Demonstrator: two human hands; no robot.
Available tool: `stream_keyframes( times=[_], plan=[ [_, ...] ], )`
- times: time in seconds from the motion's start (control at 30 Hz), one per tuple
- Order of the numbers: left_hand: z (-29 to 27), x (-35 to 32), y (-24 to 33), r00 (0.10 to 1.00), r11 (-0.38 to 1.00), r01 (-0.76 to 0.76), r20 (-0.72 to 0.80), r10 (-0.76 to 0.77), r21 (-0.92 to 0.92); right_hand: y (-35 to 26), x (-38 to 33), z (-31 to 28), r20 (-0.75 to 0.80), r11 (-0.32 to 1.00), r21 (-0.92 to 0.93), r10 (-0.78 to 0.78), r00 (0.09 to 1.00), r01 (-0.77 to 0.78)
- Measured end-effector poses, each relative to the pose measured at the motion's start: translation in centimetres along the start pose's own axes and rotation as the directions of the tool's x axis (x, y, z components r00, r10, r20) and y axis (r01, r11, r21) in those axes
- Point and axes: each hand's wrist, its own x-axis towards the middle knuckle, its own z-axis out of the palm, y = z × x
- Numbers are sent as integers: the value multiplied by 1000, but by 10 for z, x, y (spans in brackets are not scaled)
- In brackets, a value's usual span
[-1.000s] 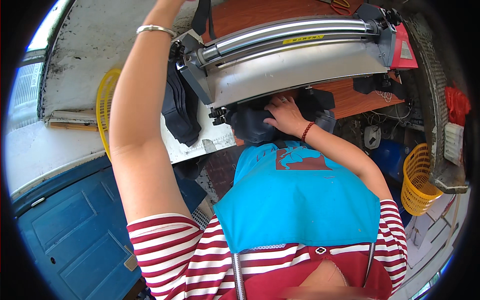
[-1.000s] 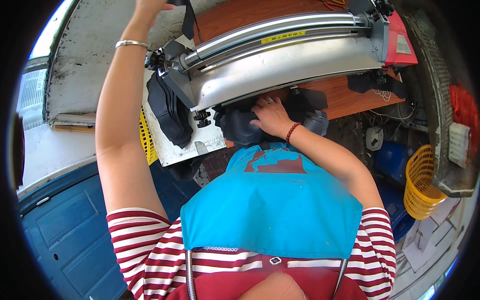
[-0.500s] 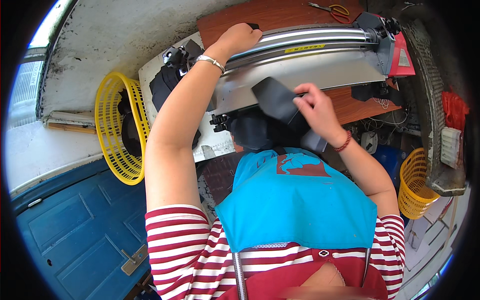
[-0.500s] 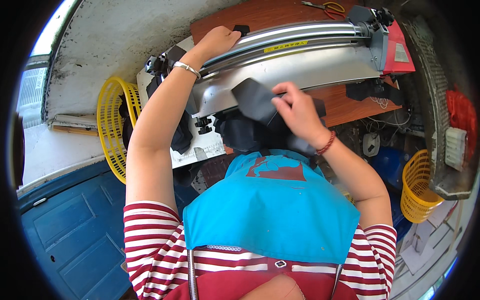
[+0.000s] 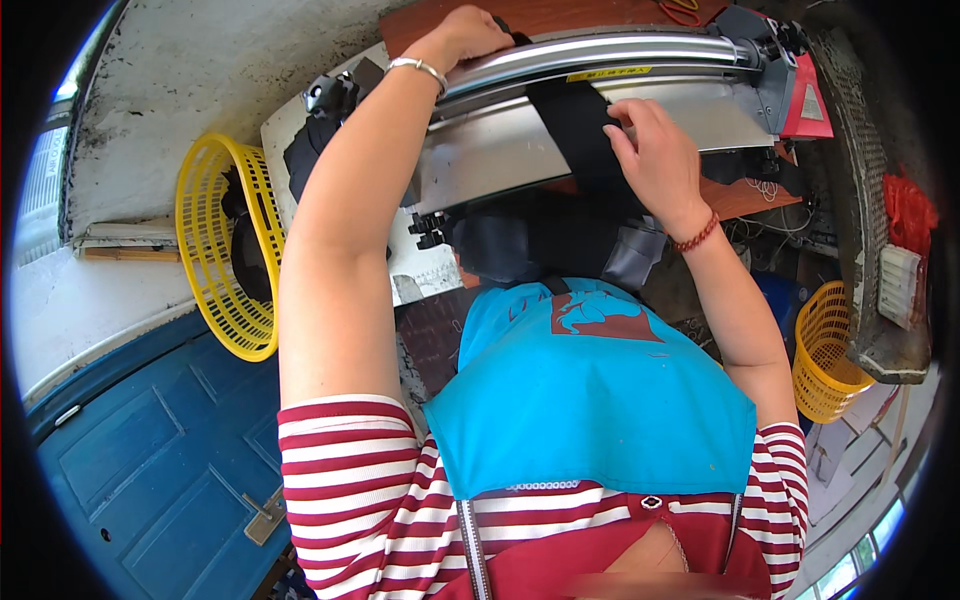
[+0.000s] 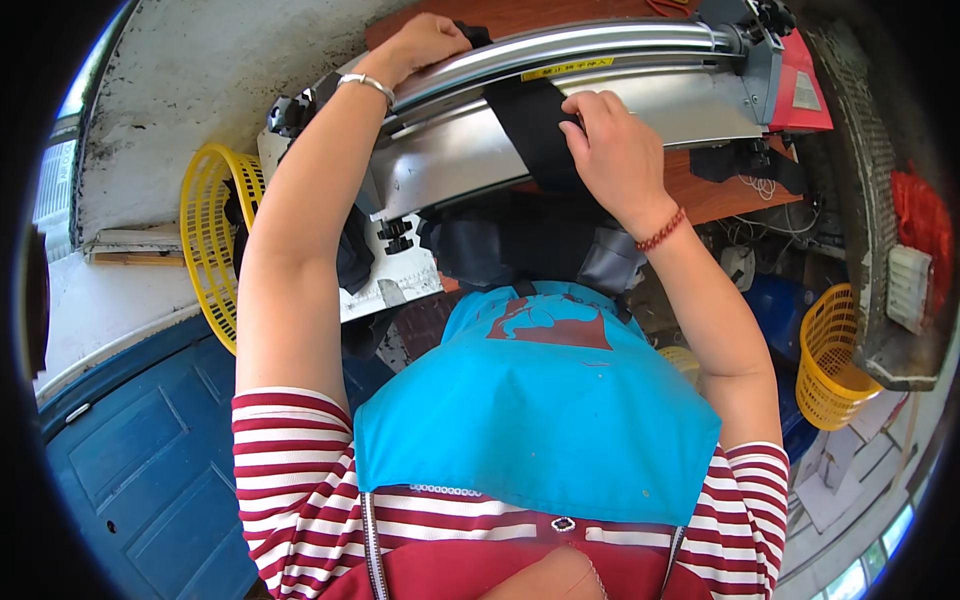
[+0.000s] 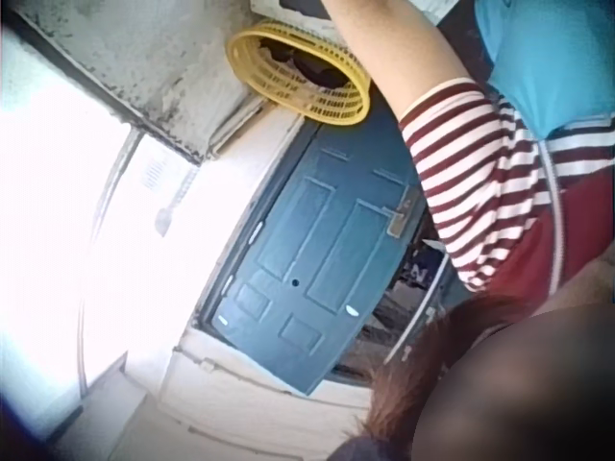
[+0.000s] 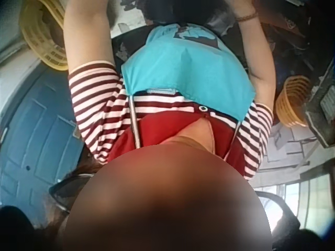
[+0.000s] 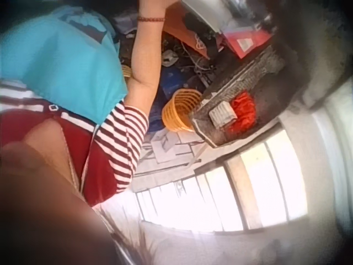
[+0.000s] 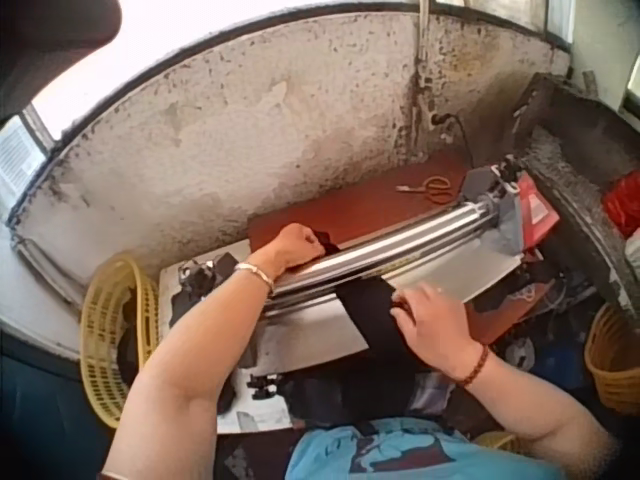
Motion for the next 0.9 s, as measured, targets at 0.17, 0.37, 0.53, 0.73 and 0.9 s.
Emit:
stream_keyframes(
  times=[0.17,0.37,0.53,0.73,0.9],
  plan=[
    [-19,-33,86,985,947,106,-98,-142,-304,-2,-61,21,134,906,303,-347,928,295],
    [-84,-28,99,895,932,-62,-434,-106,-356,13,-114,130,380,982,101,-188,905,162],
    [-138,-63,98,862,913,-104,-493,-115,-395,6,-100,126,361,939,135,-345,866,317],
    [-158,-89,106,746,860,-316,-665,-36,-400,-14,-83,59,362,760,637,-144,921,-132],
    [-145,-54,68,688,863,-469,-689,227,-184,5,-49,11,469,564,662,201,860,-493]
  ],
)
